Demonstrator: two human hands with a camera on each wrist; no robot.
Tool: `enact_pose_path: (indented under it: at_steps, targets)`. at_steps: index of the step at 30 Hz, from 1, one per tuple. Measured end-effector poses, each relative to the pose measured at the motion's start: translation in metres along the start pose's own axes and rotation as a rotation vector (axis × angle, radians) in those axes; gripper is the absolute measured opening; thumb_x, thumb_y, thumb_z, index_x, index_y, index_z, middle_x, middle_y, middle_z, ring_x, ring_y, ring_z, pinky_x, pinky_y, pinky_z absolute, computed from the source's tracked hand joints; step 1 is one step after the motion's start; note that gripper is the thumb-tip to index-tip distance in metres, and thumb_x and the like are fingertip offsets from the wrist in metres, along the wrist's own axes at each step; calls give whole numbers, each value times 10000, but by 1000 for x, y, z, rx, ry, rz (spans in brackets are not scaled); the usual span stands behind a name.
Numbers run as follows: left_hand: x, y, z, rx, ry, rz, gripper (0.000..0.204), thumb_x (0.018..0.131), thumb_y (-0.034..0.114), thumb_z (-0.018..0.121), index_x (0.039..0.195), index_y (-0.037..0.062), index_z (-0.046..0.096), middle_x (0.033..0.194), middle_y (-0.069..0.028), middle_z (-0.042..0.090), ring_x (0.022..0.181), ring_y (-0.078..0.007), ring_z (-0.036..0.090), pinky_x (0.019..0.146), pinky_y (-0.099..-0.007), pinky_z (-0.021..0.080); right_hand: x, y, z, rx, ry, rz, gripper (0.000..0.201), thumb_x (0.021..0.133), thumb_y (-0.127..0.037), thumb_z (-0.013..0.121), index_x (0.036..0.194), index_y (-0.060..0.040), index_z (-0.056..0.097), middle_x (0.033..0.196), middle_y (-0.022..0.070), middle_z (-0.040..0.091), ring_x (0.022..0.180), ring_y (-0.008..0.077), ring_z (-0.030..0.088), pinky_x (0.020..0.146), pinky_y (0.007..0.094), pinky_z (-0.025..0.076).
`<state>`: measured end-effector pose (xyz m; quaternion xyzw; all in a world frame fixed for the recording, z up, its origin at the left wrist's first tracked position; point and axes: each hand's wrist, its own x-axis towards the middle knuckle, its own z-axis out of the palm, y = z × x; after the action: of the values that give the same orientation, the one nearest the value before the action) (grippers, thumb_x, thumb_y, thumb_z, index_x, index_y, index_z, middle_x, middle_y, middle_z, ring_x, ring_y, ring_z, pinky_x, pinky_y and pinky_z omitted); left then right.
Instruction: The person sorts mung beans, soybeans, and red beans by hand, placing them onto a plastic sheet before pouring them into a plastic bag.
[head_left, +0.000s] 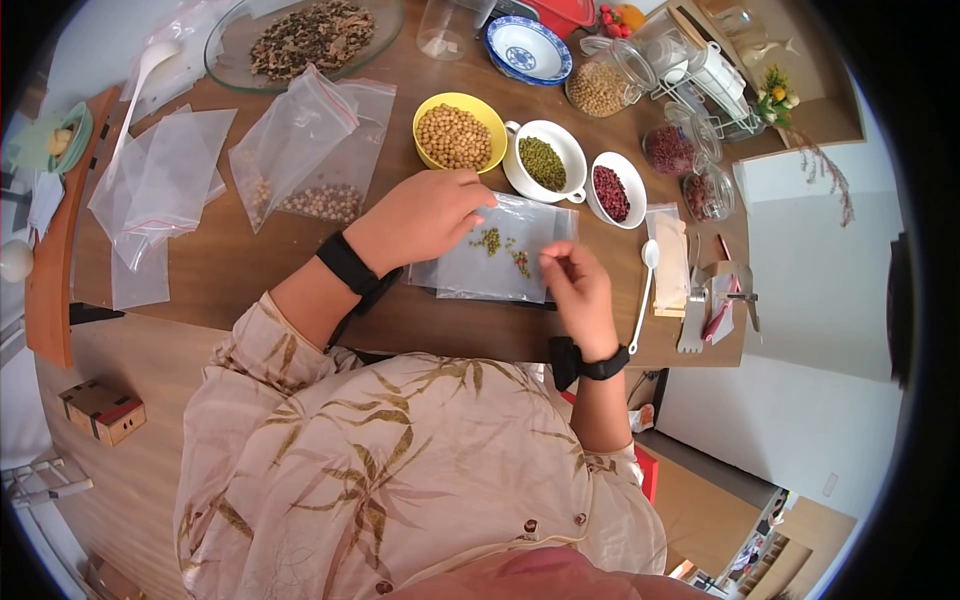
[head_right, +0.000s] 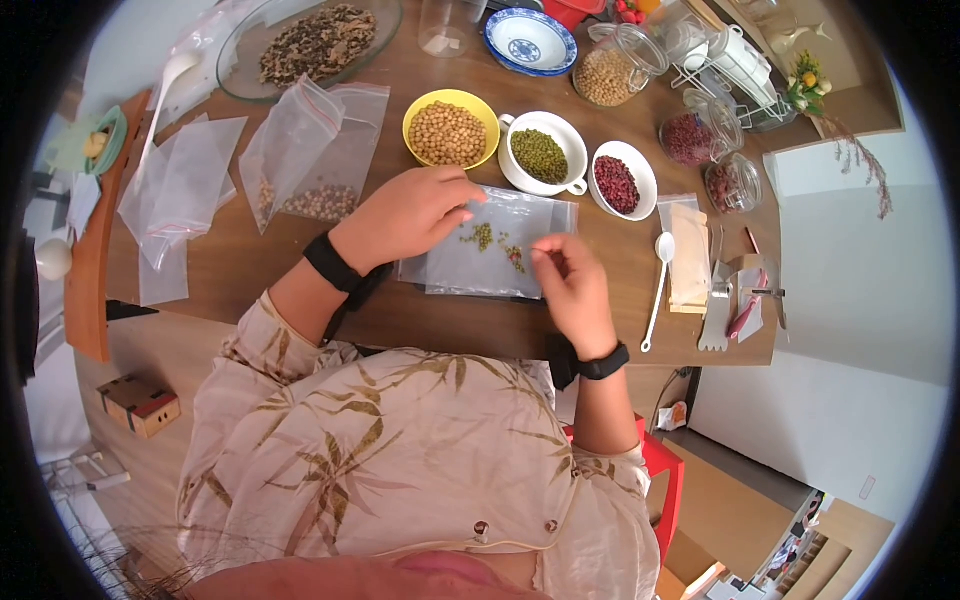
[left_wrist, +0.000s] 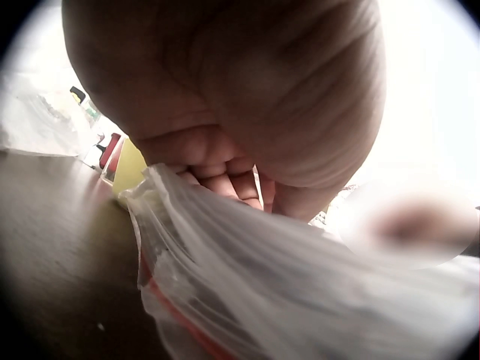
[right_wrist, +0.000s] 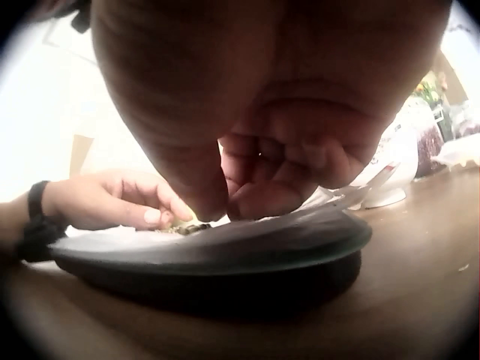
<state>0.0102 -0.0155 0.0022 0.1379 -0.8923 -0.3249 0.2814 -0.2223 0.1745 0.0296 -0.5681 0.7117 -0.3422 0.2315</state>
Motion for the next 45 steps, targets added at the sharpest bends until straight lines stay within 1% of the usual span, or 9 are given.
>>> enact_pose_path:
  at_steps: [2, 7, 13, 24, 29, 31, 37, 40, 45]
  targets:
    - [0, 0, 0, -3, 7, 5, 224, 1001, 102, 735, 1216, 38, 734, 1072, -136, 701, 995, -382, 708, 858, -489, 565, 1, 4, -11, 737, -17, 348, 142, 1060, -21, 644, 1194, -13, 692, 1033, 83, 743, 921, 196, 727, 802, 354, 580]
    - [1, 1, -1, -10, -14, -11, 221, 1001, 103, 736, 1213, 41, 735, 1056, -133, 701, 992, -379, 708, 857, -489, 562, -1, -3, -12, 1107, 10, 455, 154, 1091, -45, 627, 1231, -15, 683, 1015, 46, 736, 861, 149, 685, 791, 278, 538]
    - [0, 0, 0, -11, 0, -2, 219, 1001, 106, 736, 1210, 38, 737, 1067, -135, 705, 992, -379, 707, 857, -491, 563, -7, -19, 15, -141, 106, 57, 98, 976, -102, 812, 1045, -37, 785, 844, 66, 636, 711, 211, 558, 657, 376, 478]
    - [0, -2, 2, -4, 9, -5, 202, 987, 104, 746, 1178, 38, 743, 1076, -137, 708, 1018, -381, 713, 882, -497, 569, 0, -9, 20, -161, 83, 125, 73, 1003, -116, 760, 997, -44, 767, 833, 72, 669, 738, 221, 625, 669, 394, 501]
    - [0, -1, 1, -6, 3, 8, 227, 985, 88, 747, 1206, 38, 732, 1075, -134, 702, 1020, -382, 707, 879, -492, 565, 0, -10, -14, 1213, -89, 413, 153, 1094, -141, 613, 1212, -49, 642, 1034, 38, 722, 858, 159, 687, 735, 299, 563]
    - [0, 1, 0, -3, -14, -5, 225, 985, 91, 746, 1204, 40, 731, 1071, -134, 702, 1018, -381, 708, 876, -491, 565, -1, -14, -14, 1307, -131, 400, 191, 1089, -150, 589, 1246, -43, 610, 1119, 75, 725, 895, 164, 704, 768, 300, 594]
    - [1, 2, -1, -3, -3, -17, 174, 974, 112, 759, 1132, 39, 751, 1061, -132, 708, 1011, -376, 717, 883, -497, 572, -4, -3, -3, 965, -124, 394, 170, 1071, -132, 668, 1183, -11, 709, 879, 0, 636, 756, 153, 595, 670, 305, 487]
    - [2, 4, -2, -2, -11, -23, 176, 972, 110, 759, 1133, 37, 752, 1059, -134, 708, 1011, -376, 717, 882, -498, 571, -8, -18, 15, -51, 71, 87, 169, 968, -163, 840, 1051, -24, 795, 770, 44, 553, 675, 184, 540, 636, 367, 466]
    - [1, 2, -1, 7, -1, -20, 178, 971, 109, 760, 1133, 36, 754, 1069, -137, 709, 1015, -376, 718, 886, -500, 572, -4, -30, 23, -201, 77, 109, 176, 950, -173, 843, 1050, -38, 792, 776, 84, 573, 679, 224, 561, 644, 397, 482]
